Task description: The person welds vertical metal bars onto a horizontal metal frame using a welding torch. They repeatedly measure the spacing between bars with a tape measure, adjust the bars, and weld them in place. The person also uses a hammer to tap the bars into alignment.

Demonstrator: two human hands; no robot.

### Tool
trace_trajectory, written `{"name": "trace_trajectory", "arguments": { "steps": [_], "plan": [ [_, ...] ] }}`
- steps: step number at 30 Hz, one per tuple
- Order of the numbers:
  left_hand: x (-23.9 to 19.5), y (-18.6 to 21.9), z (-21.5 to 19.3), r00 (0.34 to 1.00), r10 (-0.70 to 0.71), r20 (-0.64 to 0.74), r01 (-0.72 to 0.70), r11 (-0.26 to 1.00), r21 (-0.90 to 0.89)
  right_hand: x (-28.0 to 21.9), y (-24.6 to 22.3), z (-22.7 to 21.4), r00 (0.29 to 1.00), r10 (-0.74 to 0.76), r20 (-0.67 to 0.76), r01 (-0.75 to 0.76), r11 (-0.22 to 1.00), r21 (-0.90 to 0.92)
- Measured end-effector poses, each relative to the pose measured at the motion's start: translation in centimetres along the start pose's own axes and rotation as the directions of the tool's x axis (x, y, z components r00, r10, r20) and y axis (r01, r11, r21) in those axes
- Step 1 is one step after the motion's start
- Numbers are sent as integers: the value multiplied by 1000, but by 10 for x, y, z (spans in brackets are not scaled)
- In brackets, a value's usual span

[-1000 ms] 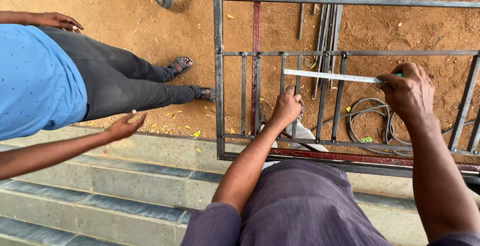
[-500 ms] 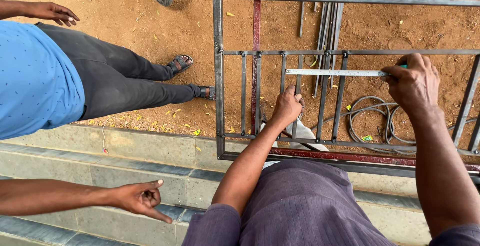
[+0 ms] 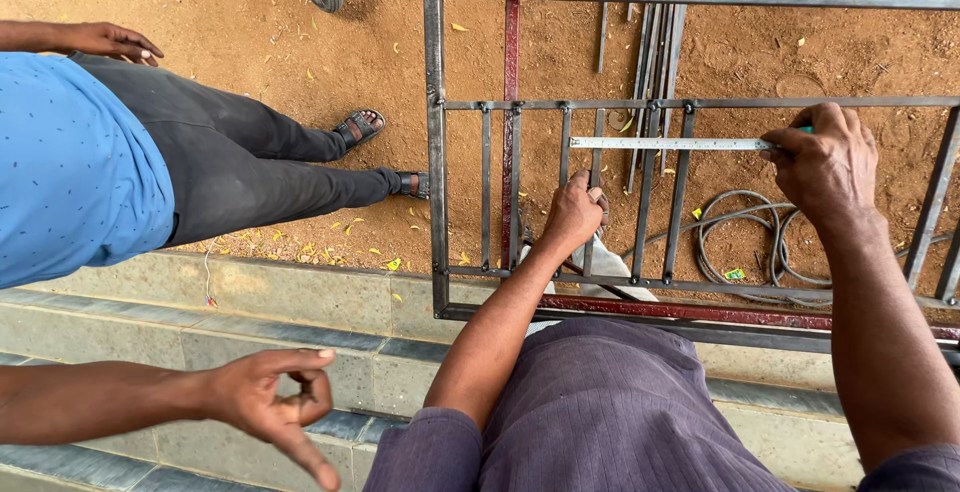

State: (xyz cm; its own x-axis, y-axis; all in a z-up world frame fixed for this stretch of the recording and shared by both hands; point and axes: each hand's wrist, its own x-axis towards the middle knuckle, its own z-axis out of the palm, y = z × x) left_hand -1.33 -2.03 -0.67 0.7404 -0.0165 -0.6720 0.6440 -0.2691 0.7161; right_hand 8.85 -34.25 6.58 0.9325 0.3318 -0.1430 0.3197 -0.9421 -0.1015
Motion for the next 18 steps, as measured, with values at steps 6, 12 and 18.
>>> {"name": "trace_trajectory", "arguments": {
  "steps": [6, 12, 18],
  "plan": [
    [-3, 6, -3, 999, 41, -15, -41, 999, 20, 0, -2, -2, 1000, 5, -5, -5, 1000, 7],
    [-4, 11, -4, 999, 28, -16, -28, 999, 19, -2, -2, 0, 1000, 19, 4, -19, 1000, 8],
    [-8, 14, -6, 1000, 11, -15, -10, 999, 48, 1, -2, -2, 1000, 5, -4, -5, 1000, 10]
  ]
}}
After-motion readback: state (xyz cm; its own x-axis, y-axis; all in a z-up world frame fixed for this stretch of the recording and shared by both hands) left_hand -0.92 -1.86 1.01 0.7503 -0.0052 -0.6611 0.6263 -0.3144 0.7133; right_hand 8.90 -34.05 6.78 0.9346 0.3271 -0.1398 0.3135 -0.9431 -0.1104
